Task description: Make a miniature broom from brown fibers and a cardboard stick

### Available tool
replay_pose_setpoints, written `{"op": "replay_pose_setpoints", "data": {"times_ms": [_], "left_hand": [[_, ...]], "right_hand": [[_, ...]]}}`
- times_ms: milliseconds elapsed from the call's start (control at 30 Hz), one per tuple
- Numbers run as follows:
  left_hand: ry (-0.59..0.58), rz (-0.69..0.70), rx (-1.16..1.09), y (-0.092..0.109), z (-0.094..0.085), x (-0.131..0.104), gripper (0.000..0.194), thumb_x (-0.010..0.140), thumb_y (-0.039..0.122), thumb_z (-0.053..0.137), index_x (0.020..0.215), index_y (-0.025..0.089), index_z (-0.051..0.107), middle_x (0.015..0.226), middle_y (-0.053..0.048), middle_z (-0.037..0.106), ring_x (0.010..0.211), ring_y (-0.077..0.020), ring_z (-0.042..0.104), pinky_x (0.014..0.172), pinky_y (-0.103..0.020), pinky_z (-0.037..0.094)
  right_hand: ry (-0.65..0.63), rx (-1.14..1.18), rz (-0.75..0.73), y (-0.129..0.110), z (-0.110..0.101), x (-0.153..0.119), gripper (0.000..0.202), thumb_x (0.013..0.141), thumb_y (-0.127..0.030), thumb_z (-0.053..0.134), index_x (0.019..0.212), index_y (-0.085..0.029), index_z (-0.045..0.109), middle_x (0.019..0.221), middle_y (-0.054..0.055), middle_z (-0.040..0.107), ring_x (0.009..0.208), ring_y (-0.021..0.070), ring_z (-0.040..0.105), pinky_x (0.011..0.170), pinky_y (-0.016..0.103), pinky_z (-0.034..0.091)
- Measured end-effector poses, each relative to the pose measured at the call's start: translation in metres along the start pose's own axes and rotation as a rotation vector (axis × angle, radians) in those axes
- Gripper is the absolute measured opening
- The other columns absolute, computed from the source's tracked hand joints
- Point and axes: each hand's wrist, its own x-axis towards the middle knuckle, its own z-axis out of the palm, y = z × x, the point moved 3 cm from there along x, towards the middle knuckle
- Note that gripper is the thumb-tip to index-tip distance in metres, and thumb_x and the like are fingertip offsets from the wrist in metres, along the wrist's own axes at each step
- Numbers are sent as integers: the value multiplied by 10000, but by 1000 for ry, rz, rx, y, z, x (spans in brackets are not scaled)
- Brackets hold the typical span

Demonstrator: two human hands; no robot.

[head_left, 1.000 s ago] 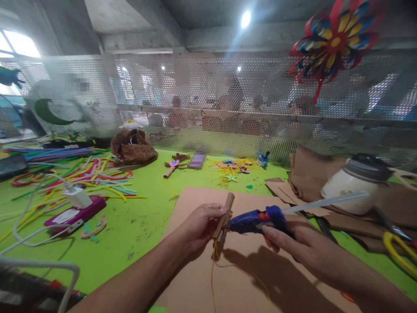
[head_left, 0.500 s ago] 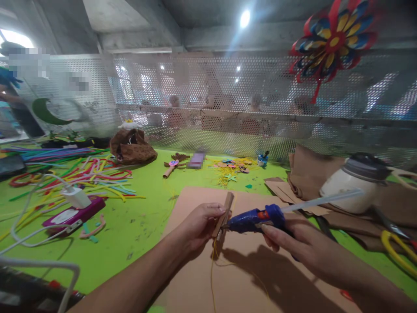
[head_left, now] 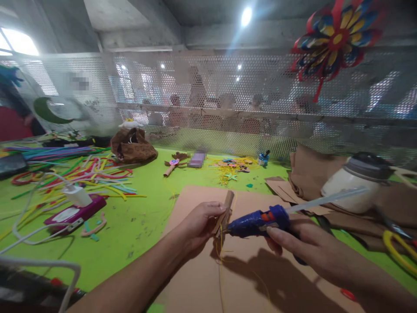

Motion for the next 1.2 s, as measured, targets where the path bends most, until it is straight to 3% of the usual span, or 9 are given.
{"op": "replay_pose_setpoints", "data": {"times_ms": [100, 300, 500, 567, 700, 867, 967, 1100, 1200], "left_hand": [[-2, -3, -21, -2, -2, 1, 129, 701, 204, 669, 732, 87, 627, 707, -67, 606, 590, -123, 546, 587, -235, 408], [63, 37, -35, -1, -4, 3, 142, 715, 224, 676, 769, 102, 627, 725, -46, 594, 576, -107, 532, 573, -231, 407], [128, 69, -59, 4, -1, 0, 127, 748, 230, 660, 786, 119, 611, 709, -24, 577, 557, -93, 524, 553, -218, 412], [135, 90, -85, 5, -1, 0, 100, 758, 205, 646, 778, 114, 609, 689, -24, 577, 551, -94, 523, 550, -218, 425], [177, 143, -187, 8, -3, 2, 49, 771, 148, 621, 759, 105, 602, 665, -27, 585, 544, -93, 528, 562, -217, 461], [218, 165, -329, 16, -4, 1, 51, 809, 131, 569, 770, 104, 587, 639, -24, 574, 517, -93, 531, 528, -212, 464], [220, 171, -374, 23, -5, -1, 73, 821, 109, 533, 788, 85, 594, 615, -28, 561, 511, -92, 529, 510, -203, 446], [243, 178, -382, 26, -9, -2, 95, 820, 104, 521, 770, 81, 599, 565, -18, 540, 477, -91, 506, 485, -203, 424], [251, 202, -349, 24, -10, -1, 66, 795, 117, 566, 737, 100, 594, 564, -11, 550, 464, -90, 498, 479, -208, 420]], "right_hand": [[2, -29, -30, 2, -4, 2, 458, 864, -533, 427, 610, -190, 592, 625, 22, 585, 628, 168, 554, 543, 242, 440], [-51, 39, -5, -2, -1, -2, 460, 835, -571, 456, 646, -193, 639, 686, 32, 653, 675, 183, 604, 625, 260, 495], [5, -25, 92, 7, 10, -7, 463, 793, -600, 489, 973, -239, 715, 1009, 60, 710, 988, 267, 622, 904, 383, 481], [2, -63, 117, 12, 13, -8, 484, 787, -621, 489, 1004, -250, 713, 1041, 61, 707, 1012, 281, 619, 924, 406, 472], [-15, -111, 74, 15, 19, -11, 461, 805, -613, 489, 996, -264, 720, 1013, 54, 722, 985, 285, 642, 851, 362, 519], [15, -117, -66, 16, 19, -11, 318, 825, -526, 534, 968, -313, 722, 996, 11, 728, 974, 251, 644, 869, 311, 501], [28, -102, 21, 28, 4, -6, 383, 797, -579, 534, 924, -279, 734, 949, 43, 725, 921, 257, 648, 780, 294, 526], [-88, 44, 82, 49, -24, 2, 450, 779, -607, 527, 708, -212, 729, 719, 60, 679, 606, 172, 594, 499, 229, 462], [-14, 175, 46, 65, -38, 15, 515, 832, -587, 456, 686, -159, 704, 706, 89, 663, 582, 160, 560, 459, 228, 400]]}}
